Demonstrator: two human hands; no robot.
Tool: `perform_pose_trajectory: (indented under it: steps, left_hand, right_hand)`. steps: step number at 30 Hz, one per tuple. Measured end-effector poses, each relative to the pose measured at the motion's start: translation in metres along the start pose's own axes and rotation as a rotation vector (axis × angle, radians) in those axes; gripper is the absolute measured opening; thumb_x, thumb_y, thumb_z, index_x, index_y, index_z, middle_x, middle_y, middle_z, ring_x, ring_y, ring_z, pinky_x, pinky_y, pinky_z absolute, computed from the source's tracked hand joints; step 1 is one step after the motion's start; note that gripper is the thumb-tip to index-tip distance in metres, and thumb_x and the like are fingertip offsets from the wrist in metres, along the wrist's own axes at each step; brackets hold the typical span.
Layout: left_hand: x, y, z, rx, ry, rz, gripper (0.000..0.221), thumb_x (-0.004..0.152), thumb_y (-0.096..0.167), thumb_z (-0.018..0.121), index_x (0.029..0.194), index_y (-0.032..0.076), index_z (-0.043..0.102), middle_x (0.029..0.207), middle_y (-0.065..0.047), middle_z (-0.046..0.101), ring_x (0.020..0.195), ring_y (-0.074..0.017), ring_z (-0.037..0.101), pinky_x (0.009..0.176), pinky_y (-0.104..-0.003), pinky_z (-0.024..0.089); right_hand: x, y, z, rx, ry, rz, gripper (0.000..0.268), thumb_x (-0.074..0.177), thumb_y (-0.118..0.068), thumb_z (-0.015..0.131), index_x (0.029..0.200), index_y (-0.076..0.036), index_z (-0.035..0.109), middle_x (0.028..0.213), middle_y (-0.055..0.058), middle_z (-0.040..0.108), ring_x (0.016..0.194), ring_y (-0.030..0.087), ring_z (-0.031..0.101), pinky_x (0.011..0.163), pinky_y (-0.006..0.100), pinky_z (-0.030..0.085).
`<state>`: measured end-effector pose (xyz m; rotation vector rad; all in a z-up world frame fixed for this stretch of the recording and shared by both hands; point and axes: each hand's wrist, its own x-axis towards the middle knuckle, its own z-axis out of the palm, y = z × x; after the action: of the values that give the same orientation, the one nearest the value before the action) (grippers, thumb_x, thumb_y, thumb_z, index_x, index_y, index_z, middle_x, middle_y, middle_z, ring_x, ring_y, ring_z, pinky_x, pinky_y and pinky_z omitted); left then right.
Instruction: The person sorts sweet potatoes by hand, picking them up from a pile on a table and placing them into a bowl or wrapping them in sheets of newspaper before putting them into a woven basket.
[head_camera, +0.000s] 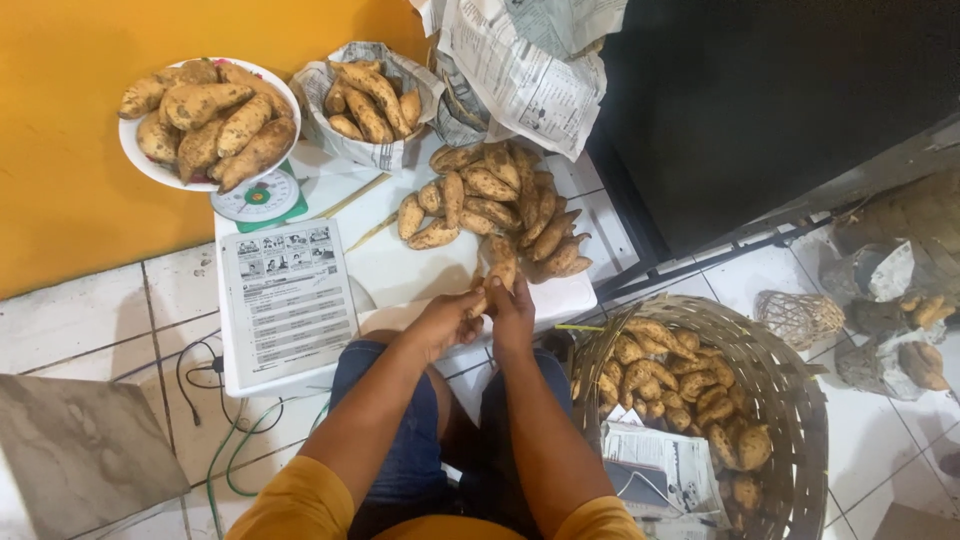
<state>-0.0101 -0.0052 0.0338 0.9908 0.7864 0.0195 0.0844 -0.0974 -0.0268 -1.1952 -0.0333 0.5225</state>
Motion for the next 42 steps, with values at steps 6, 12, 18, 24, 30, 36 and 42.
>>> perform_pose_trajectory:
  steps: [6, 12, 18, 24, 30, 36, 42]
  left_hand:
    - [0.014, -0.017, 0.001, 0.003, 0.027, 0.101, 0.041, 0.098, 0.041, 0.07, 0.109, 0.001, 0.07, 0.071, -0.012, 0.064, 0.054, -0.0201, 0.068, 0.052, -0.031, 0.059]
    - [0.002, -0.009, 0.0, 0.116, -0.105, 0.061, 0.032, 0.102, 0.036, 0.061, 0.082, 0.011, 0.062, 0.057, 0.0, 0.05, 0.04, -0.009, 0.047, 0.037, -0.021, 0.04]
    - [-0.02, 0.0, 0.008, 0.013, -0.233, -0.129, 0.046, 0.097, 0.049, 0.068, 0.082, 0.007, 0.057, 0.059, 0.003, 0.038, 0.038, -0.0058, 0.036, 0.034, -0.021, 0.035]
    - [0.02, -0.031, 0.001, -0.121, -0.029, -0.01, 0.056, 0.09, 0.042, 0.085, 0.108, -0.007, 0.066, 0.079, -0.017, 0.067, 0.065, -0.0254, 0.075, 0.054, -0.037, 0.063]
    - [0.006, -0.016, 0.009, -0.184, 0.031, 0.179, 0.036, 0.085, 0.022, 0.088, 0.102, -0.001, 0.067, 0.075, -0.014, 0.069, 0.064, -0.0183, 0.073, 0.06, -0.028, 0.062]
    - [0.047, -0.04, -0.001, 0.04, 0.19, 0.188, 0.054, 0.093, 0.051, 0.075, 0.11, 0.0, 0.072, 0.089, -0.017, 0.077, 0.077, -0.0252, 0.078, 0.068, -0.034, 0.065]
    - [0.057, -0.043, -0.005, 0.151, 0.284, 0.142, 0.051, 0.097, 0.053, 0.06, 0.111, 0.006, 0.072, 0.08, -0.015, 0.075, 0.069, -0.0242, 0.078, 0.064, -0.032, 0.064]
  right_hand:
    - [-0.012, -0.01, 0.004, -0.022, -0.033, 0.02, 0.031, 0.098, -0.014, 0.071, 0.128, -0.011, 0.062, 0.09, 0.015, 0.069, 0.072, 0.024, 0.07, 0.064, 0.038, 0.061]
    - [-0.021, -0.026, 0.011, 0.043, 0.011, 0.022, 0.023, 0.092, -0.006, 0.069, 0.11, -0.012, 0.057, 0.086, 0.014, 0.07, 0.076, 0.027, 0.071, 0.06, 0.035, 0.056]
    - [0.004, -0.022, -0.008, 0.271, 0.048, 0.237, 0.03, 0.104, -0.038, 0.053, 0.084, -0.016, 0.055, 0.065, 0.005, 0.061, 0.068, 0.024, 0.071, 0.041, 0.027, 0.052]
    - [0.021, -0.012, -0.011, 0.236, 0.148, 0.096, 0.029, 0.105, -0.027, 0.048, 0.083, -0.01, 0.055, 0.069, 0.011, 0.062, 0.068, 0.03, 0.069, 0.054, 0.032, 0.058]
    - [0.014, -0.013, -0.002, 0.143, 0.168, -0.077, 0.027, 0.108, -0.022, 0.045, 0.088, -0.006, 0.054, 0.081, 0.02, 0.07, 0.079, 0.034, 0.075, 0.068, 0.042, 0.065]
    - [-0.035, -0.043, 0.027, -0.368, -0.008, -0.108, 0.032, 0.109, -0.028, 0.048, 0.103, -0.005, 0.07, 0.106, 0.02, 0.072, 0.104, 0.029, 0.068, 0.091, 0.046, 0.055]
    - [-0.042, -0.038, 0.025, -0.759, -0.274, -0.163, 0.037, 0.105, -0.02, 0.055, 0.14, -0.013, 0.065, 0.137, 0.02, 0.065, 0.136, 0.035, 0.055, 0.115, 0.05, 0.042]
